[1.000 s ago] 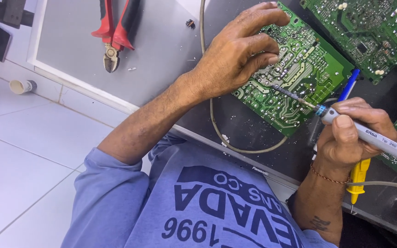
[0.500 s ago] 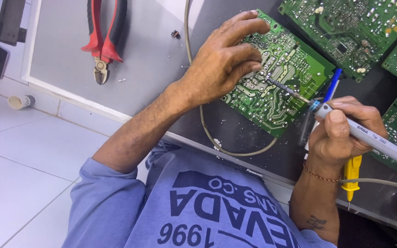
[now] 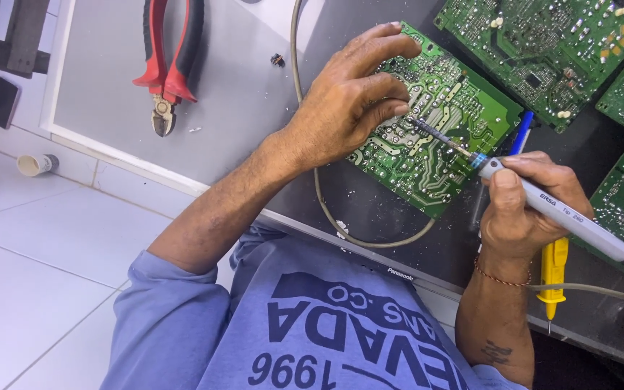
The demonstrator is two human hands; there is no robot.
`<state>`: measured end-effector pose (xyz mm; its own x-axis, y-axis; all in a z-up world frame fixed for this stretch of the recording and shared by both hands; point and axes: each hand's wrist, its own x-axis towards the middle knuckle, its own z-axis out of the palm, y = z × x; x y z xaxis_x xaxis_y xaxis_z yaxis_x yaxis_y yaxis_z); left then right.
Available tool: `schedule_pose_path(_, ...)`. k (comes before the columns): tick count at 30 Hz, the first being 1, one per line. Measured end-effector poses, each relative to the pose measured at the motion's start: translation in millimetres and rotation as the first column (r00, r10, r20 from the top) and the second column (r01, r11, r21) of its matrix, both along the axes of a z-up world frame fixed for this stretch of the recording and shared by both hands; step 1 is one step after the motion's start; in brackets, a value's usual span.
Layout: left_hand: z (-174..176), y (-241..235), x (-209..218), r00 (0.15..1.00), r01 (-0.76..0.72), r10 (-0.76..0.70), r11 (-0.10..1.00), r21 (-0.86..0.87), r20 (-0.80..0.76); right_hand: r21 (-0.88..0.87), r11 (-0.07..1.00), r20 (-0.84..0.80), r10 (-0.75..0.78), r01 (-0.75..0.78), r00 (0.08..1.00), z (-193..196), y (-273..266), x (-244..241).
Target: The person uses a soldering iron and a desoldering pump to remove components from a green circuit board. They repeatedly apply the soldering iron to specific points on the board and use the pump to extract molten solder.
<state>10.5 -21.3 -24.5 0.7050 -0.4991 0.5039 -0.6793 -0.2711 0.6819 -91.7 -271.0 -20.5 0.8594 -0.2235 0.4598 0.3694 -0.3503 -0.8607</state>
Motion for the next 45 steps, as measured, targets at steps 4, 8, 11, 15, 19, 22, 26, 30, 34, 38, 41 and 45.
schedule_pose_path(4,3,-2,0,1.000,0.008,-0.008,1.000,0.024,-0.006,0.022,0.999,0.015,-0.043,0.043,0.999,0,1,0)
schedule_pose_path(8,4,-7,-1,1.000,-0.017,0.017,0.990,0.143,0.000,0.116,0.985,0.084,-0.136,0.126,0.987,-5,-5,1)
schedule_pose_path(11,3,-13,-4,0.999,-0.039,0.033,0.974,0.225,0.030,0.161,0.982,0.082,-0.109,0.095,0.991,-6,-11,0)
schedule_pose_path(15,5,-17,-6,0.997,-0.052,0.035,0.957,0.287,0.066,0.159,0.978,0.110,-0.156,0.137,0.982,-6,-15,2)
schedule_pose_path(19,3,-18,-7,0.995,-0.052,0.025,0.955,0.292,0.095,0.161,0.980,0.096,-0.134,0.117,0.986,-7,-16,1)
schedule_pose_path(22,3,-18,-7,0.994,-0.053,0.021,0.954,0.295,0.108,0.172,0.978,0.087,-0.131,0.115,0.988,-8,-16,1)
schedule_pose_path(26,1,-20,-7,0.992,-0.051,0.017,0.960,0.276,0.127,0.176,0.976,0.078,-0.145,0.130,0.986,-9,-16,2)
schedule_pose_path(30,0,-19,-7,0.993,-0.044,0.012,0.961,0.273,0.117,0.167,0.980,0.072,-0.121,0.108,0.990,-5,-12,2)
schedule_pose_path(34,1,-19,-7,0.994,-0.041,0.014,0.963,0.265,0.105,0.172,0.977,0.054,-0.135,0.124,0.989,-5,-13,2)
schedule_pose_path(38,0,-18,-6,0.994,-0.050,0.024,0.967,0.251,0.108,0.172,0.978,0.061,-0.126,0.114,0.990,-7,-14,2)
schedule_pose_path(41,0,-17,-7,0.997,-0.031,0.011,0.968,0.248,0.080,0.187,0.976,0.064,-0.126,0.112,0.990,-7,-14,3)
schedule_pose_path(45,1,-16,-6,0.999,-0.015,0.005,0.976,0.219,0.048,0.193,0.978,0.059,-0.093,0.080,0.994,-5,-12,1)
